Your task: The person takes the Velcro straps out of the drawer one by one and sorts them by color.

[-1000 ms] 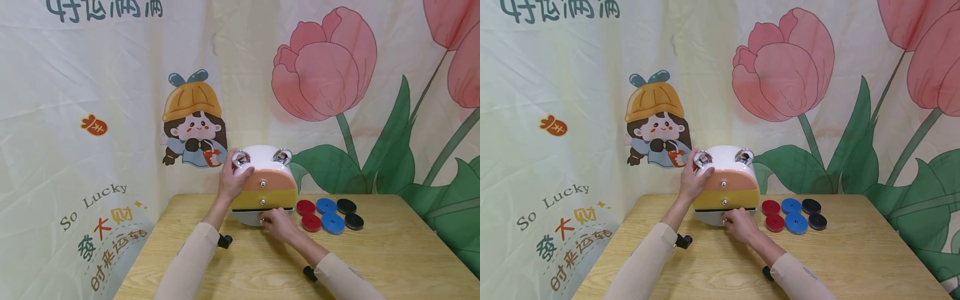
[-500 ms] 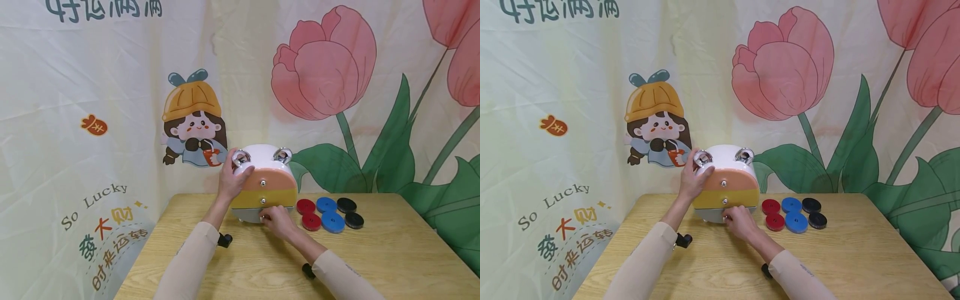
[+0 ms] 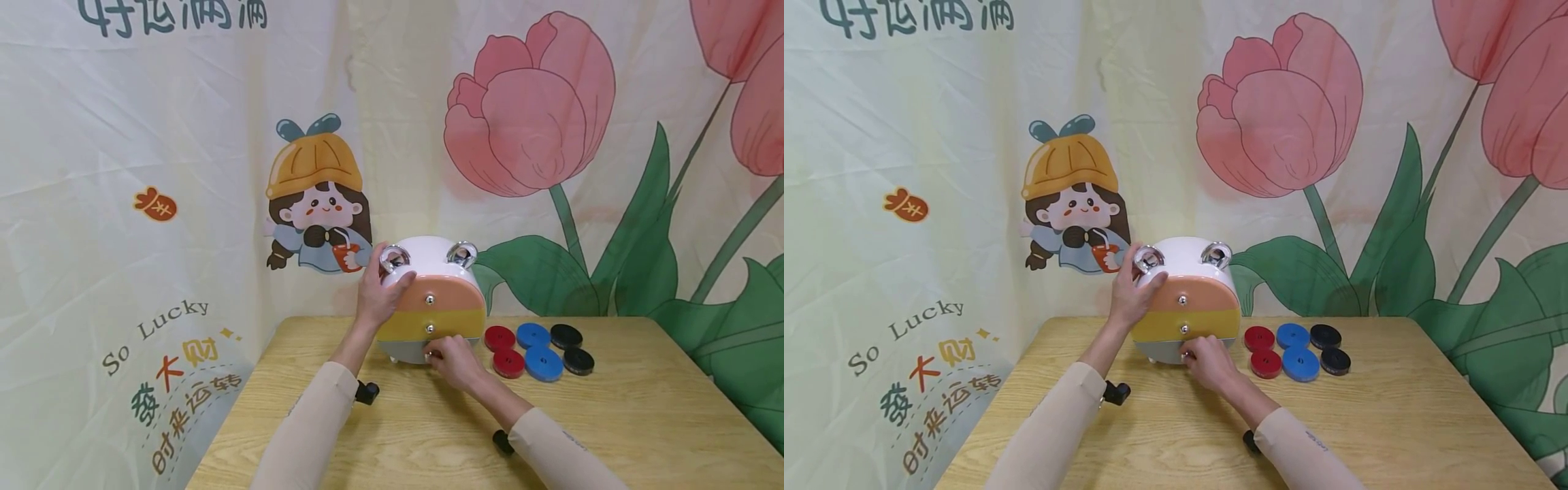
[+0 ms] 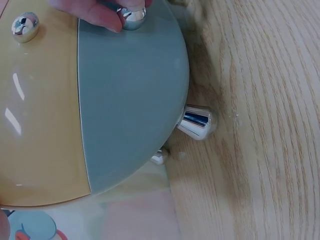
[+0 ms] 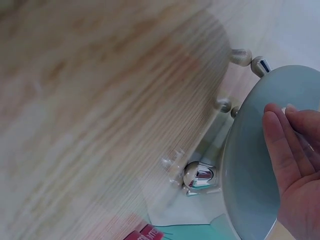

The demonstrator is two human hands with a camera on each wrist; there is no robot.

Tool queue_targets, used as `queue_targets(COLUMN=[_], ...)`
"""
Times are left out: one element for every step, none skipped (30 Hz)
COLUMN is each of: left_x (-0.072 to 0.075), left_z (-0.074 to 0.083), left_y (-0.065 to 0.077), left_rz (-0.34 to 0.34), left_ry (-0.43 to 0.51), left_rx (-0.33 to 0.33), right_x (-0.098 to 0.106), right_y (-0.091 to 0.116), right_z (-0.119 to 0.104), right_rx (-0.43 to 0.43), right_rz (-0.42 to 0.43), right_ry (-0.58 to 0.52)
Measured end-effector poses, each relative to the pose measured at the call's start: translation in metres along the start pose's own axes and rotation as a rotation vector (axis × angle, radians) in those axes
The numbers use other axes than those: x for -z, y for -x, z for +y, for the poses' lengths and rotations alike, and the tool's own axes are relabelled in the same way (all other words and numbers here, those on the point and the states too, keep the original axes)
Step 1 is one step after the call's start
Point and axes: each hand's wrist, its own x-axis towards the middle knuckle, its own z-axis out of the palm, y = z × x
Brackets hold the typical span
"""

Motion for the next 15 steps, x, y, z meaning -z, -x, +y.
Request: queue_targets(left_x=[0.0004,0.0008,0.0012,0.0017,0.0021,0.0024,0.0026,0.0027,0.0029,0.0030,0.0033,0.0033,0.0034,0.0035,0.0039], left_z=[-0.0002,-0.0003,-0.0004,-0.0002,-0.0003,-0.0007,-0.0009,-0.0012,-0.0015,-0.0017,-0.0019,-0.0020,-0.0017,-0.0014,-0.0009], left_y=[-0.0006,-0.0013,-0.0019,-0.0024,-0.0028,-0.0030,-0.0030,-0.0028,-0.0025,-0.0021,-0.0016,-0.0015,-0.0015,-0.0016,-0.0016], left_rz=[0.002,0.002,0.003,0.002,-0.001,-0.005,-0.009,-0.015,-0.018,-0.021,-0.023,-0.024,-0.025,-0.028,-0.031], left_ry=[0.002,0.006,0.008,0.013,0.016,0.016,0.018,0.020,0.020,0.018,0.015,0.014,0.013,0.008,0.003], left_rx=[-0.003,-0.008,-0.012,-0.015,-0.016,-0.015,-0.014,-0.012,-0.010,-0.010,-0.007,-0.005,-0.003,0.001,0.004], right_x=[0.0002,0.0003,0.0003,0.0001,0.0000,-0.0003,-0.0007,-0.0012,-0.0017,-0.0021,-0.0022,-0.0022,-0.0018,-0.0012,-0.0003], right_y=[-0.0002,-0.0002,-0.0003,-0.0002,0.0000,0.0004,0.0009,0.0015,0.0020,0.0026,0.0033,0.0037,0.0039,0.0042,0.0044], right_z=[-0.0003,-0.0005,-0.0006,-0.0006,-0.0008,-0.0008,-0.0006,-0.0004,-0.0002,0.0000,-0.0002,0.0001,0.0003,0.0003,0.0003], right_rx=[-0.003,-0.004,-0.004,-0.004,-0.002,-0.001,-0.001,0.000,0.000,-0.002,-0.004,-0.006,-0.006,-0.004,-0.002], right_rz=[0.001,0.003,0.008,0.013,0.017,0.022,0.026,0.029,0.031,0.031,0.031,0.030,0.027,0.022,0.014], right_ry=[-0.001,-0.002,-0.003,-0.004,-0.007,-0.003,0.001,0.005,0.008,0.011,0.014,0.021,0.023,0.025,0.028])
